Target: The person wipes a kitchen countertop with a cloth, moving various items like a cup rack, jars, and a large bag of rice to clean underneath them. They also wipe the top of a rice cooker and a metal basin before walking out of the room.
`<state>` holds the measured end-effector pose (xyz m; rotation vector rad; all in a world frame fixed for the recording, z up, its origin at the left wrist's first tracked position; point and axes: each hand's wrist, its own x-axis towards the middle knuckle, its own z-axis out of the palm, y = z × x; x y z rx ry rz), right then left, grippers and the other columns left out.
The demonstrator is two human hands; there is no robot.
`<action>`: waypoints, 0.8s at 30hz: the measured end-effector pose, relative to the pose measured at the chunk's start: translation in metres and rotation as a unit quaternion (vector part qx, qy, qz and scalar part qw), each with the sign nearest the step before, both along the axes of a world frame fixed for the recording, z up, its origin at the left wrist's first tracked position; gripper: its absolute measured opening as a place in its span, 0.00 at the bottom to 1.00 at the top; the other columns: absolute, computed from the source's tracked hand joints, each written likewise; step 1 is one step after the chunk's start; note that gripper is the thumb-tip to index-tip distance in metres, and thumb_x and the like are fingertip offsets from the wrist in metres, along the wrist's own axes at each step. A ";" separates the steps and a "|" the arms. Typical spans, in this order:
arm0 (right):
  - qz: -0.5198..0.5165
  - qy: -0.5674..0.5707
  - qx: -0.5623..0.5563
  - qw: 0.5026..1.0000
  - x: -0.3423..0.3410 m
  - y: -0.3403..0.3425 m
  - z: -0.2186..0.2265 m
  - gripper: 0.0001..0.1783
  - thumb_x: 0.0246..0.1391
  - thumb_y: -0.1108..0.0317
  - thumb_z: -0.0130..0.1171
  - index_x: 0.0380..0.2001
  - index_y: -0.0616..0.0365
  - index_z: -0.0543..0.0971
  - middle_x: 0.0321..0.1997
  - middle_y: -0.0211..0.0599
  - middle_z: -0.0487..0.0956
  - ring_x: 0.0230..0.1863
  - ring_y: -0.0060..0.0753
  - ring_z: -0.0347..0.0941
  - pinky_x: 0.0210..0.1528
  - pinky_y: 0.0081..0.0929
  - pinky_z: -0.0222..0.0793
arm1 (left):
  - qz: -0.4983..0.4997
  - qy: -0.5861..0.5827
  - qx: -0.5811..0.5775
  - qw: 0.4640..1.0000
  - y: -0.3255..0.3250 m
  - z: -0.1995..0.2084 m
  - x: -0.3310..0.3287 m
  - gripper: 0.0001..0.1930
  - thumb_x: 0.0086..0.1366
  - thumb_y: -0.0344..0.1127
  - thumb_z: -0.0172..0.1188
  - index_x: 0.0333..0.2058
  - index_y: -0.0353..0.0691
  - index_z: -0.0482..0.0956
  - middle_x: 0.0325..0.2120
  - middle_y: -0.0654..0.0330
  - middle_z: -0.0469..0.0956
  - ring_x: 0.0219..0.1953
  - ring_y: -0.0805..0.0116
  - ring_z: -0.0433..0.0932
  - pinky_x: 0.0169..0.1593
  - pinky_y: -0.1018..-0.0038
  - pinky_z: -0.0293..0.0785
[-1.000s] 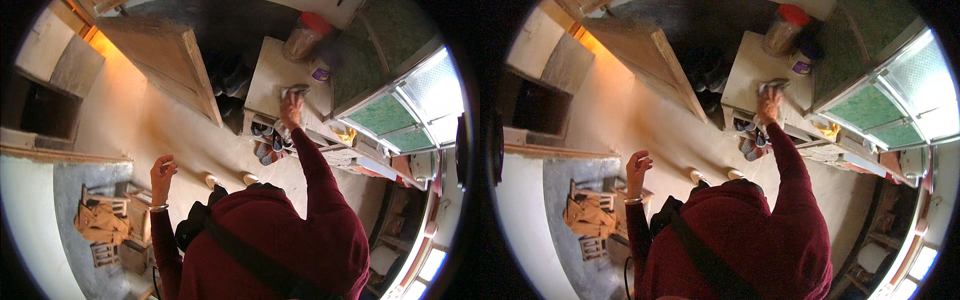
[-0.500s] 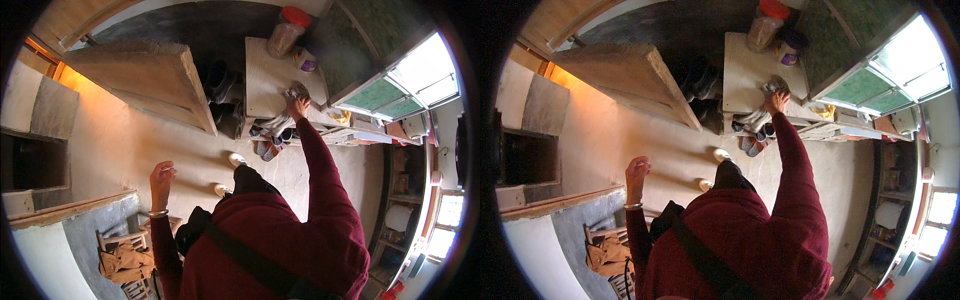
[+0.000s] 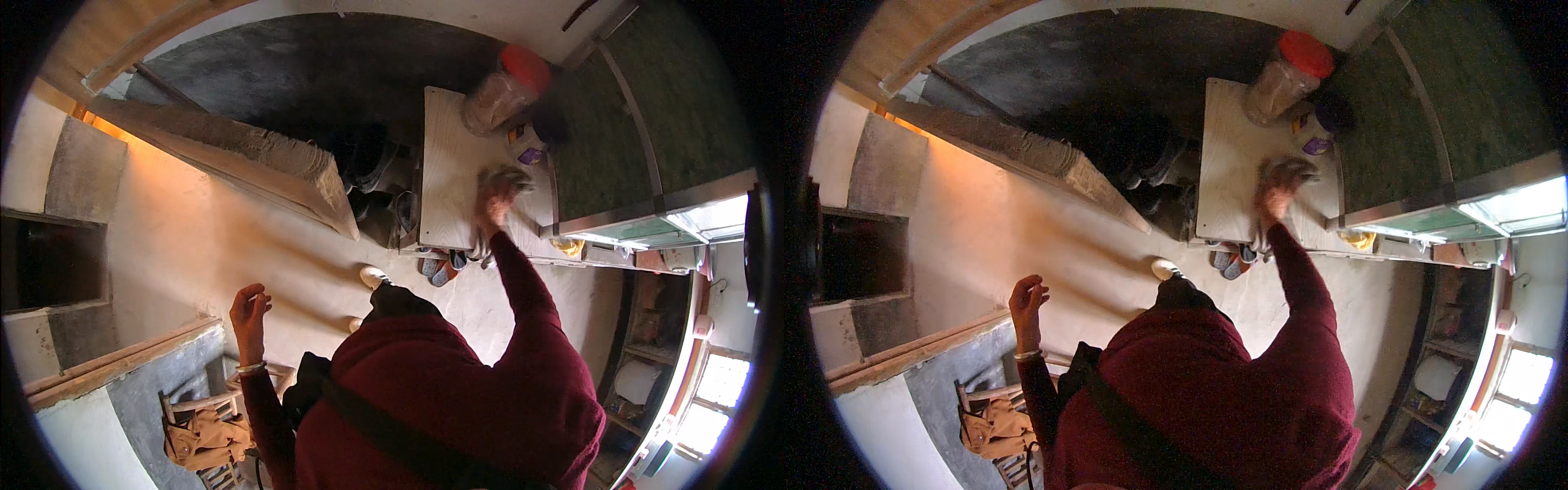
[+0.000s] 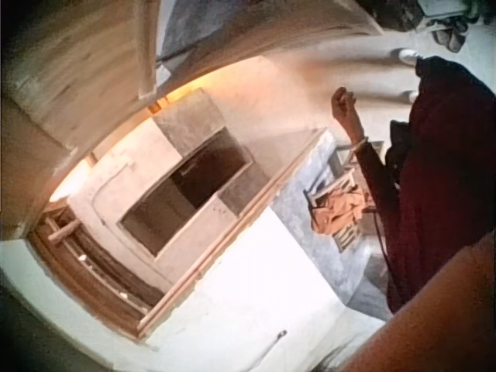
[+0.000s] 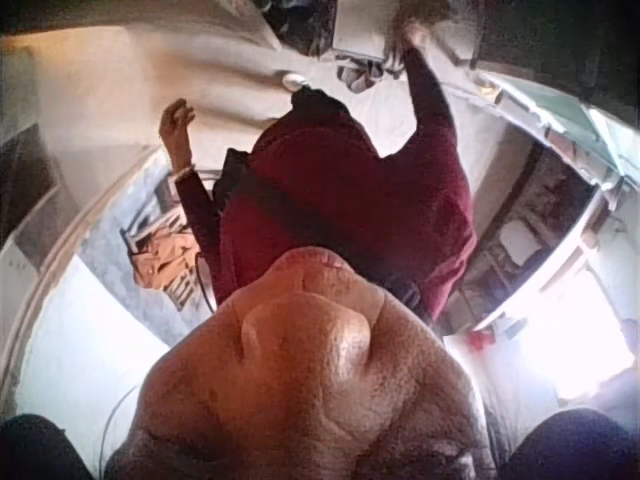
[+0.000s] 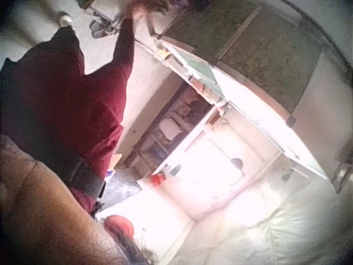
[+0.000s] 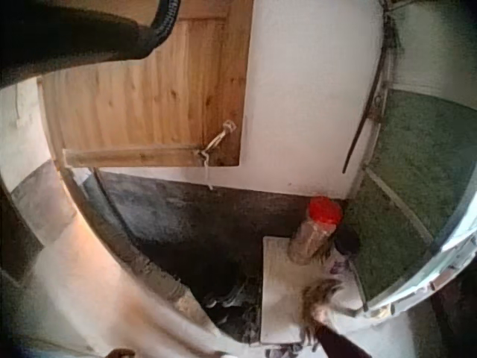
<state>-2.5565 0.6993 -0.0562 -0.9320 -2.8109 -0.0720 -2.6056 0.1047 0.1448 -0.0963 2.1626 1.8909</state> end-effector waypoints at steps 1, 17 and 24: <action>0.051 0.021 0.012 0.998 -0.008 -0.026 0.009 0.36 0.53 0.56 0.46 0.63 0.58 0.53 0.68 0.54 0.45 0.68 0.63 0.37 0.66 0.58 0.30 | -0.008 -0.004 0.010 1.000 0.010 0.001 -0.007 0.12 0.62 0.34 0.57 0.43 0.36 0.73 0.35 0.62 0.76 0.36 0.74 0.75 0.39 0.77 0.74; 0.167 0.151 -0.079 0.971 -0.258 0.006 0.008 0.31 0.57 0.60 0.47 0.60 0.64 0.57 0.67 0.51 0.50 0.66 0.56 0.45 0.65 0.48 0.42 | -0.062 -0.009 -0.031 0.998 0.079 0.030 -0.064 0.12 0.62 0.34 0.57 0.42 0.36 0.74 0.34 0.63 0.76 0.35 0.75 0.75 0.40 0.78 0.72; 0.204 0.098 0.056 0.972 -0.228 -0.020 0.038 0.27 0.58 0.63 0.45 0.60 0.60 0.60 0.66 0.50 0.52 0.66 0.56 0.45 0.65 0.50 0.41 | -0.071 -0.031 0.005 0.997 0.071 0.013 -0.065 0.12 0.62 0.32 0.57 0.43 0.35 0.73 0.36 0.61 0.76 0.36 0.74 0.75 0.40 0.78 0.73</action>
